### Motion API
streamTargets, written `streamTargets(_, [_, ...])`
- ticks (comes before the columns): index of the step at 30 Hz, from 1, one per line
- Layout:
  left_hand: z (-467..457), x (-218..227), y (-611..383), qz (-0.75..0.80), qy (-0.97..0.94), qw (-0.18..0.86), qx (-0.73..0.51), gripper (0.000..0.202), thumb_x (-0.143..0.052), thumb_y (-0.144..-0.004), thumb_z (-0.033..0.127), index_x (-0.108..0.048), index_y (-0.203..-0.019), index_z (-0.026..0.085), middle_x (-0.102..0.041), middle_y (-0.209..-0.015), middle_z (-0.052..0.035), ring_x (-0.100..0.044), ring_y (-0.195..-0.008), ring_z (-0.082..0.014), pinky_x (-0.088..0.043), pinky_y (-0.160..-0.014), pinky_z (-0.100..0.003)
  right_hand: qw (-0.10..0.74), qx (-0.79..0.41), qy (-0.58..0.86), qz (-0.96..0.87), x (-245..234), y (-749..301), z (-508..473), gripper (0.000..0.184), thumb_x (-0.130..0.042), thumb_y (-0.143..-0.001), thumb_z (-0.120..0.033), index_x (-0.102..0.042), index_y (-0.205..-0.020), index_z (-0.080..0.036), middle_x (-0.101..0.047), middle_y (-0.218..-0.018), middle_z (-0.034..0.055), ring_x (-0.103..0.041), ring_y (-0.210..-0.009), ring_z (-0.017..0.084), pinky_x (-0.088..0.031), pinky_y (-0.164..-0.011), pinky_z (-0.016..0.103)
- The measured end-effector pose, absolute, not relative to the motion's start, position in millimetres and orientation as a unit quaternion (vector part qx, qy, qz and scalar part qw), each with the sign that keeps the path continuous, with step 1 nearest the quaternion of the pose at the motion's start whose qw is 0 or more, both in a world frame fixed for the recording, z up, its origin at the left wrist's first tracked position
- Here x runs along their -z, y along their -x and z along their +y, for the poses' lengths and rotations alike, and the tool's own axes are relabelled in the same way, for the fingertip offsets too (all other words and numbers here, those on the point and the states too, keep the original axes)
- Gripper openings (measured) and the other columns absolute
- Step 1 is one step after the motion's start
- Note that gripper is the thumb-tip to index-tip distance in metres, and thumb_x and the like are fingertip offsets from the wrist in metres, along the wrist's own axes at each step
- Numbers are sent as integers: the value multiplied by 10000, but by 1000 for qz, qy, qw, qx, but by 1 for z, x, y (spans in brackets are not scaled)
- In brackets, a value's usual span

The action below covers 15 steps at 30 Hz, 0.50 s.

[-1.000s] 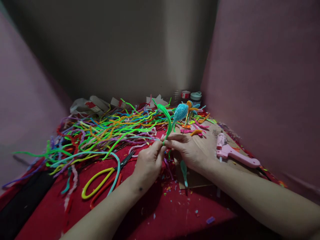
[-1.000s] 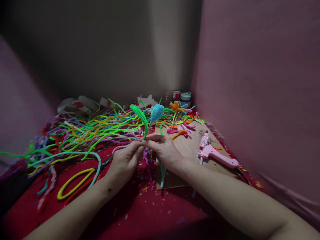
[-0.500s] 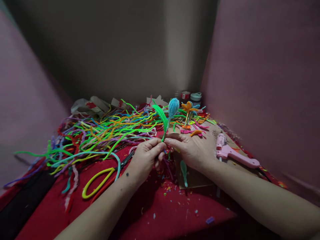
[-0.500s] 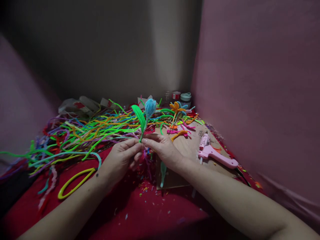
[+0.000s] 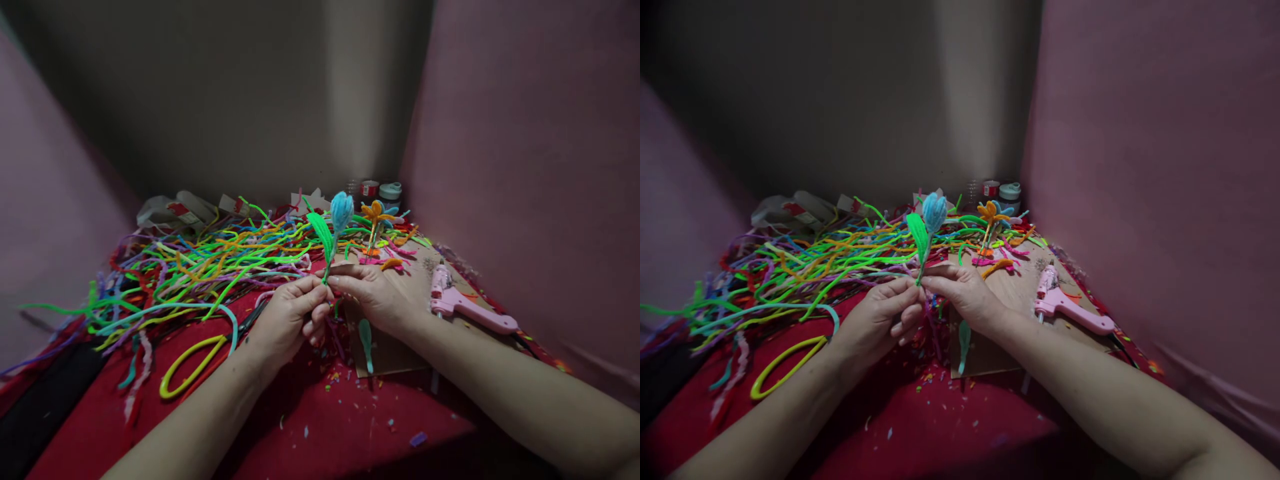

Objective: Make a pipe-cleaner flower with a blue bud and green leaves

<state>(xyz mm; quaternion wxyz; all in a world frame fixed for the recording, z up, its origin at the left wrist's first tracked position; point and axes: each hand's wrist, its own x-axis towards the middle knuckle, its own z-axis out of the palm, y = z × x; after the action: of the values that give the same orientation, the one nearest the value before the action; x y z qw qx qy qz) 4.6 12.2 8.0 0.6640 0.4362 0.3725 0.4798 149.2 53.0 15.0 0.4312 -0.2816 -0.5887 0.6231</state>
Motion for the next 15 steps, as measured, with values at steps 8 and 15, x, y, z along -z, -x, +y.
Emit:
streamTargets(8, [16, -4, 3, 325, -439, 706, -451, 156, -539, -850, 263, -560, -742, 153, -355, -435, 90, -209, -321, -19, -332, -313, -132, 416, -655, 233, -586, -12, -150, 56, 100, -616, -718, -221, -696, -683, -172, -620, -699, -11, -555, -773, 129, -391, -815, 280])
streamTargets(15, [16, -1, 7, 293, -426, 741, -429, 170, -563, -834, 294, -575, -735, 157, -317, -437, 90, -170, -331, -23, -288, -311, -123, 392, -718, 195, -541, 0, -148, 61, 244, -635, -691, -208, -722, -919, -200, -643, -668, -11, -576, -708, 127, -425, -782, 283])
